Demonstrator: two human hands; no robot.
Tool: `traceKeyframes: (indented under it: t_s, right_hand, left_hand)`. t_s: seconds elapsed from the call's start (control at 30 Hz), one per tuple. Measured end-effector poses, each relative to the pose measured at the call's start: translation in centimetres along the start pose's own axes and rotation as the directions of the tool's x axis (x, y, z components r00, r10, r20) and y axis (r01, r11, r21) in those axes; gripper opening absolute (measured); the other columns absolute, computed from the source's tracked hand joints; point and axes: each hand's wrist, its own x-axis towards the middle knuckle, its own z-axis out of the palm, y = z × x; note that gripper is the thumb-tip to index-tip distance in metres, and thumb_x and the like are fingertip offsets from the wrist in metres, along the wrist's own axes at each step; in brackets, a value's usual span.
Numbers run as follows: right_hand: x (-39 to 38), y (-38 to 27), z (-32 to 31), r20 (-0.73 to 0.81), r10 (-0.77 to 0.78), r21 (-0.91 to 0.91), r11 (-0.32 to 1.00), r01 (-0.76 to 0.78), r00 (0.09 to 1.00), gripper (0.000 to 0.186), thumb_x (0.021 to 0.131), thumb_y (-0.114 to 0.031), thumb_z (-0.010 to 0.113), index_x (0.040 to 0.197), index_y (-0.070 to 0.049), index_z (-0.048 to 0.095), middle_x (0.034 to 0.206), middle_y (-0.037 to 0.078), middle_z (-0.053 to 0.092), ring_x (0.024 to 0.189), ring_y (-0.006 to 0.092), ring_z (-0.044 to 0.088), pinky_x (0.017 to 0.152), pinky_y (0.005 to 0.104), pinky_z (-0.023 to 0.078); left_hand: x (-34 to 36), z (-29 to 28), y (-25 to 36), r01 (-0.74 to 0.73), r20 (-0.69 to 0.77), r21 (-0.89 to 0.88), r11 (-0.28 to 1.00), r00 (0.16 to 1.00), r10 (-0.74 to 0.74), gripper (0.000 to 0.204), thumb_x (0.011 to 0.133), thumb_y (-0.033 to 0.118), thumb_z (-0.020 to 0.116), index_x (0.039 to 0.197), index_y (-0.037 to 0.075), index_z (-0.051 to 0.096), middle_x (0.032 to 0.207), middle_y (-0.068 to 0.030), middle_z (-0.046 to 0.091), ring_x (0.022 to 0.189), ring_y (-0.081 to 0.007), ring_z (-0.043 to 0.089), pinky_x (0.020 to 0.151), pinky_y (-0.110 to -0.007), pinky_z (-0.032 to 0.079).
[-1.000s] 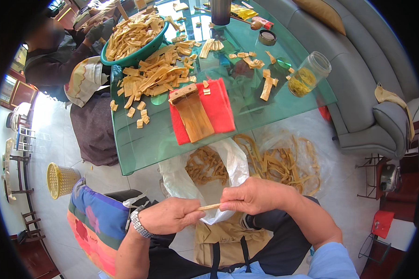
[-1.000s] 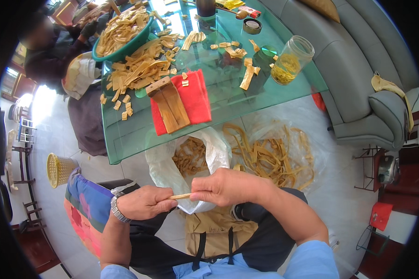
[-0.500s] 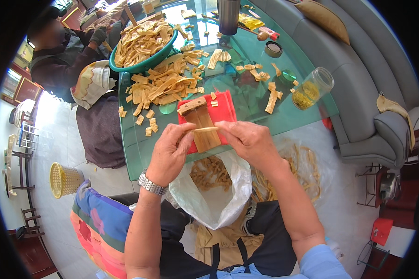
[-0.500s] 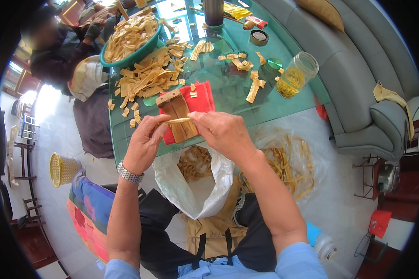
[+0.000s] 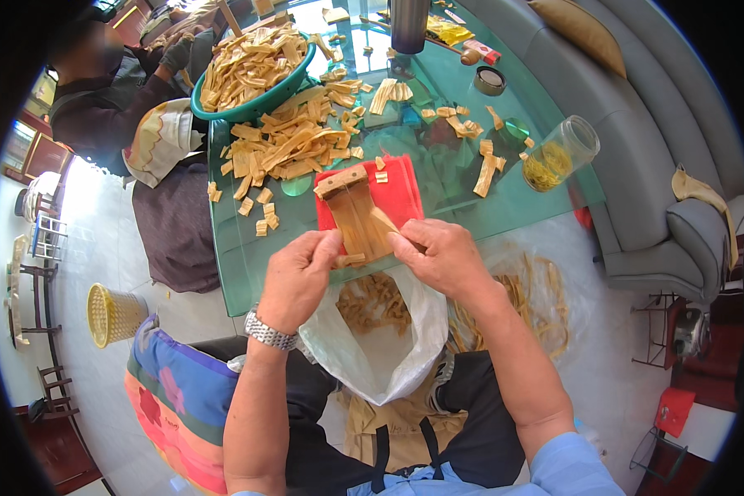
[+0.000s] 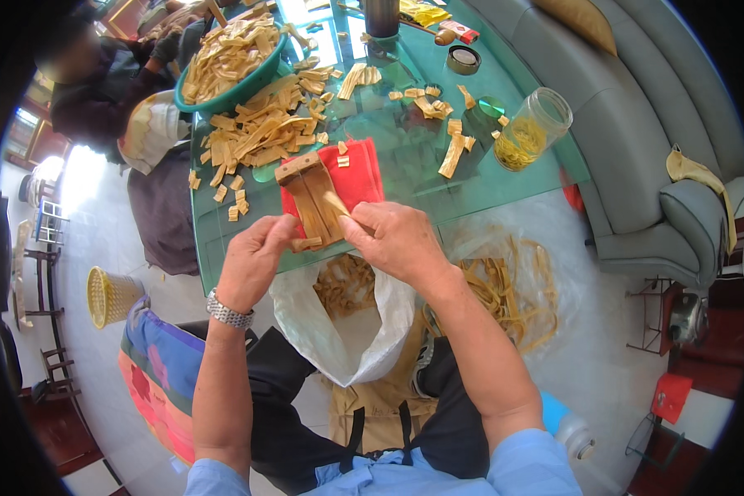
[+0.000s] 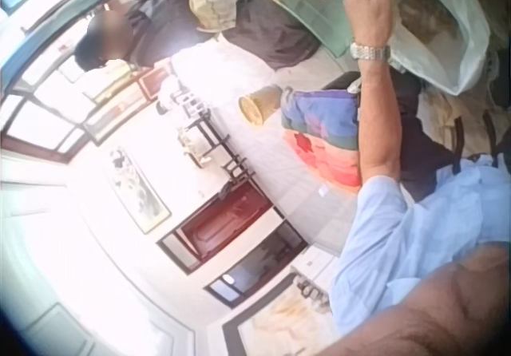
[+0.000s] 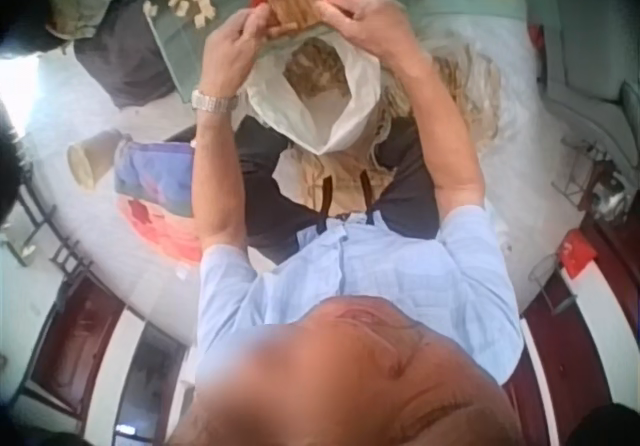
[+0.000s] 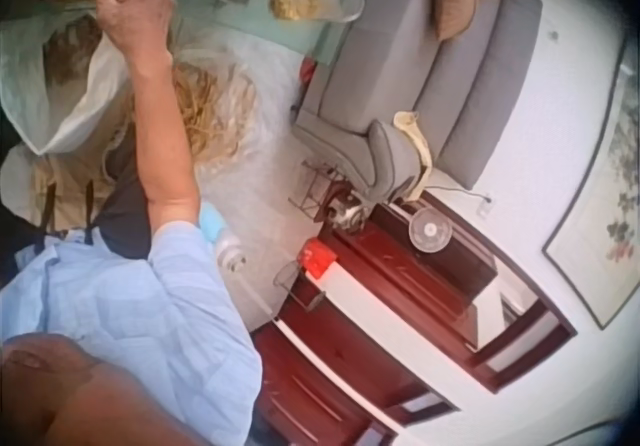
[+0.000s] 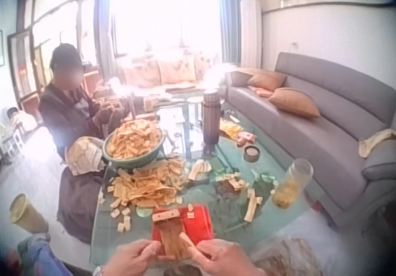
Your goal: The person sits on the floor and repeatedly picks up dried yellow strips from a pile on the table, tears them into smaller pieces by hand, and places them into a white bag. Another person is visible in the background performing a similar task.
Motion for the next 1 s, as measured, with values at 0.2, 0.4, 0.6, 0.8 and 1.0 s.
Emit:
traceKeyframes:
  t_s: [0.2,0.4,0.6,0.8,1.0]
  right_hand:
    - [-1.0,-1.5,-0.7,-0.188,-0.213,0.324,0.908,0.265,0.959,0.02,0.084,-0.005,0.077,0.104,-0.007,0.077,0.092,0.007,0.073,0.087,0.0238,0.067,0.078,0.0349,0.053]
    - [-2.5,-4.5,0.2,-0.227,-0.485,0.2,0.826,0.528,0.845,0.022,0.078,-0.004,0.077,0.098,-0.011,0.078,0.103,0.003,0.074,0.099,0.025,0.068,0.087,0.0379,0.052]
    - [-4.6,-6.4,-0.6,-0.182,-0.578,0.121,0.79,0.601,0.796,0.027,0.076,-0.002,0.078,0.1,-0.012,0.079,0.107,0.004,0.074,0.106,0.0263,0.067,0.095,0.0394,0.051]
    - [-6.0,-5.8,-2.2,-0.177,-0.363,0.431,0.807,0.404,0.915,0.02,0.08,-0.005,0.081,0.1,-0.005,0.076,0.093,0.005,0.074,0.09,0.0192,0.071,0.083,0.0304,0.055]
    - [-6.4,-6.6,-1.2,-0.123,-0.073,0.68,0.72,0.138,0.99,0.017,0.091,-0.005,0.077,0.105,0.002,0.071,0.09,0.009,0.071,0.073,0.0129,0.064,0.066,0.0269,0.053]
  left_hand:
    - [-0.7,-1.2,-0.1,0.211,0.175,-0.407,0.889,0.973,-0.151,0.062,0.106,0.054,0.049,0.095,-0.002,0.073,0.079,-0.0093,0.07,0.074,-0.0184,0.069,0.078,-0.032,0.054]
    - [-3.2,4.0,1.3,0.458,0.459,-0.765,0.452,0.881,-0.117,0.045,0.107,0.045,0.051,0.124,0.005,0.061,0.106,-0.0039,0.069,0.091,-0.0125,0.068,0.082,-0.029,0.056]
    - [-3.1,4.3,0.5,0.488,0.543,-0.834,0.257,0.809,0.226,0.043,0.102,0.031,0.064,0.131,-0.001,0.056,0.119,-0.0096,0.066,0.112,-0.0189,0.065,0.098,-0.031,0.054]
    - [-4.9,4.6,3.2,0.343,0.453,-0.784,0.517,0.886,0.1,0.03,0.102,0.022,0.062,0.125,0.003,0.063,0.103,-0.0025,0.069,0.087,-0.0096,0.067,0.079,-0.025,0.056]
    - [-5.0,3.9,2.1,0.253,0.497,-0.56,0.789,0.864,0.076,0.019,0.099,0.017,0.061,0.114,0.006,0.068,0.092,0.0019,0.066,0.079,-0.0051,0.06,0.072,-0.023,0.052]
